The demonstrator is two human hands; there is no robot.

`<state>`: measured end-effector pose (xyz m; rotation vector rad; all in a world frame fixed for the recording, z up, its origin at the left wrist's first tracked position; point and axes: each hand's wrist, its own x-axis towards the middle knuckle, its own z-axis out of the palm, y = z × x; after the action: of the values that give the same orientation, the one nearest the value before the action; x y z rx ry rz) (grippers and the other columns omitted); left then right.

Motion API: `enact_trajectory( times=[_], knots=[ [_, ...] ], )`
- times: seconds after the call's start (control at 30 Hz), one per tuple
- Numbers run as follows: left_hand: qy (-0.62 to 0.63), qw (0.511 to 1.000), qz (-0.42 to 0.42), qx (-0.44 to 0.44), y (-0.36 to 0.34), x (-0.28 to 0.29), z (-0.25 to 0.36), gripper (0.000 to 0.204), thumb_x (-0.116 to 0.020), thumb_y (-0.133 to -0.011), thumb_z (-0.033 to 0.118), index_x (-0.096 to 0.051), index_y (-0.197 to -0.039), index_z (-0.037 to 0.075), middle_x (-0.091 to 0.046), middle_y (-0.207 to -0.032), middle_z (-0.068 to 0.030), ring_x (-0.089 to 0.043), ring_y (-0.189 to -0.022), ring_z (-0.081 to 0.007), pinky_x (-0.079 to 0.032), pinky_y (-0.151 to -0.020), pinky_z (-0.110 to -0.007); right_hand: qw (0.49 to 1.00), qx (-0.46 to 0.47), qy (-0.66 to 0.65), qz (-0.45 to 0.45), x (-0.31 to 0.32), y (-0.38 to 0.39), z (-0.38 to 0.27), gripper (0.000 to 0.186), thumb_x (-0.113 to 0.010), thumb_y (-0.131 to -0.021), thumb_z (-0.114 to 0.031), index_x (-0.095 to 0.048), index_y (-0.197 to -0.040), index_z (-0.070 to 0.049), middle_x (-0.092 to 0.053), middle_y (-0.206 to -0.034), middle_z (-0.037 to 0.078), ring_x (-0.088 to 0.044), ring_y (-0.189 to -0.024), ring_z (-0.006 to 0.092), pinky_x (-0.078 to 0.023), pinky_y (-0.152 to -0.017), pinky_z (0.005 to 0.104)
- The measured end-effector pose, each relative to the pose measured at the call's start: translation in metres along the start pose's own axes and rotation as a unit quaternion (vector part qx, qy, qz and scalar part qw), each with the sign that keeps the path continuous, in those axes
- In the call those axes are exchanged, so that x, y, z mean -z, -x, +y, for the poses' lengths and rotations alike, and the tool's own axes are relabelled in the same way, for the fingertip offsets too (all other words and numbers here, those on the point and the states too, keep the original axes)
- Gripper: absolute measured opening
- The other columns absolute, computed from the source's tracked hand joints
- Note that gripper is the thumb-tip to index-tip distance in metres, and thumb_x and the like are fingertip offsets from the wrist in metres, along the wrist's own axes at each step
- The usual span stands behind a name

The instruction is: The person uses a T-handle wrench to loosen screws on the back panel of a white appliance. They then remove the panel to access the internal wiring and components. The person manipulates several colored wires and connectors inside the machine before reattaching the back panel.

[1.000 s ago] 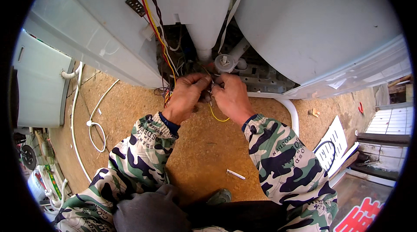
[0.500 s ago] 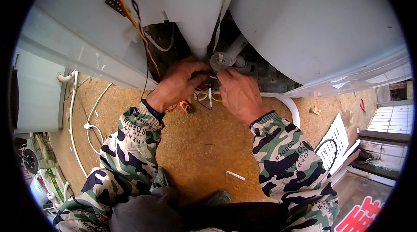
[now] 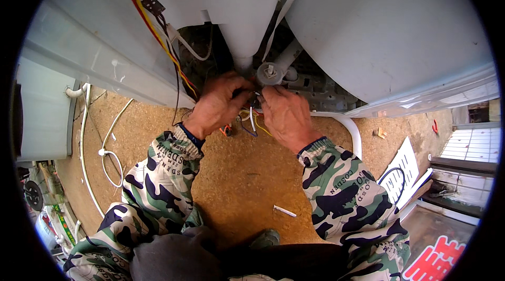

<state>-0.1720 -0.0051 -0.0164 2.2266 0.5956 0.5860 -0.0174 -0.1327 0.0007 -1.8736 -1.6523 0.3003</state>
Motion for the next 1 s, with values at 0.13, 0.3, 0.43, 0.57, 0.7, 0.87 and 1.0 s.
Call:
enact_trajectory(
  times=[0.13, 0.3, 0.43, 0.57, 0.7, 0.87, 1.0],
  knots=[
    [0.005, 1.0, 0.017, -0.015, 0.002, -0.002, 0.0, 0.013, -0.071, -0.087, 0.006, -0.072, -0.099, 0.001, -0.067, -0.094, -0.0171, -0.067, -0.088, -0.0364, -0.054, -0.077, -0.041, 0.999, -0.033, -0.003, -0.015, -0.004, 0.001, 0.001, 0.016, -0.06, -0.094, -0.014, -0.056, -0.09, 0.001, -0.059, -0.084, 0.025, -0.059, -0.084, 0.0478, -0.046, -0.07, 0.0521],
    [0.018, 1.0, 0.009, -0.014, 0.006, -0.002, 0.002, 0.014, -0.068, -0.089, 0.009, -0.071, -0.1, 0.002, -0.066, -0.097, -0.0176, -0.065, -0.093, -0.0394, -0.053, -0.082, -0.044, 0.999, -0.038, 0.004, -0.015, -0.006, 0.001, 0.001, 0.017, -0.059, -0.095, -0.015, -0.056, -0.09, 0.001, -0.059, -0.084, 0.025, -0.058, -0.085, 0.048, -0.046, -0.071, 0.0521],
    [0.023, 1.0, -0.004, -0.013, 0.006, -0.001, 0.003, 0.016, -0.067, -0.089, 0.011, -0.071, -0.101, 0.002, -0.065, -0.098, -0.0181, -0.064, -0.095, -0.0407, -0.052, -0.083, -0.047, 0.999, -0.048, 0.01, -0.024, -0.005, 0.001, 0.0, 0.018, -0.059, -0.096, -0.016, -0.057, -0.09, 0.001, -0.059, -0.084, 0.025, -0.059, -0.084, 0.0482, -0.046, -0.07, 0.0515],
    [0.02, 1.0, -0.004, -0.012, 0.008, -0.002, 0.003, 0.018, -0.068, -0.089, 0.01, -0.07, -0.104, 0.002, -0.065, -0.1, -0.0182, -0.063, -0.096, -0.0408, -0.052, -0.084, -0.047, 0.998, -0.061, -0.002, -0.035, -0.005, 0.0, 0.002, 0.017, -0.059, -0.096, -0.016, -0.059, -0.092, 0.001, -0.06, -0.083, 0.025, -0.06, -0.083, 0.0485, -0.047, -0.068, 0.0508],
    [-0.003, 0.999, 0.031, -0.038, 0.011, -0.007, 0.0, 0.018, -0.07, -0.088, 0.008, -0.07, -0.105, 0.001, -0.065, -0.102, -0.0176, -0.064, -0.095, -0.0387, -0.053, -0.081, -0.043, 0.994, -0.101, -0.019, -0.048, -0.003, -0.004, -0.002, 0.016, -0.061, -0.095, -0.015, -0.061, -0.096, 0.001, -0.064, -0.083, 0.026, -0.062, -0.081, 0.0482, -0.05, -0.068, 0.0473],
    [0.001, 0.994, 0.064, -0.086, 0.01, -0.009, 0.0, 0.018, -0.071, -0.088, 0.007, -0.071, -0.104, 0.001, -0.066, -0.104, -0.0166, -0.065, -0.096, -0.0379, -0.054, -0.081, -0.042, 0.991, -0.109, -0.078, -0.018, -0.004, -0.001, 0.001, 0.017, -0.063, -0.092, -0.017, -0.062, -0.098, -0.001, -0.067, -0.084, 0.027, -0.066, -0.083, 0.0484, -0.051, -0.069, 0.053],
    [0.008, 0.996, 0.033, -0.079, 0.008, -0.008, -0.002, 0.017, -0.072, -0.087, 0.008, -0.071, -0.103, 0.0, -0.066, -0.101, -0.0166, -0.065, -0.094, -0.0379, -0.054, -0.081, -0.042, 0.989, -0.092, -0.114, -0.009, -0.002, 0.001, 0.004, 0.017, -0.063, -0.092, -0.016, -0.063, -0.098, 0.0, -0.067, -0.084, 0.026, -0.066, -0.083, 0.0477, -0.051, -0.069, 0.0496]
  ],
)
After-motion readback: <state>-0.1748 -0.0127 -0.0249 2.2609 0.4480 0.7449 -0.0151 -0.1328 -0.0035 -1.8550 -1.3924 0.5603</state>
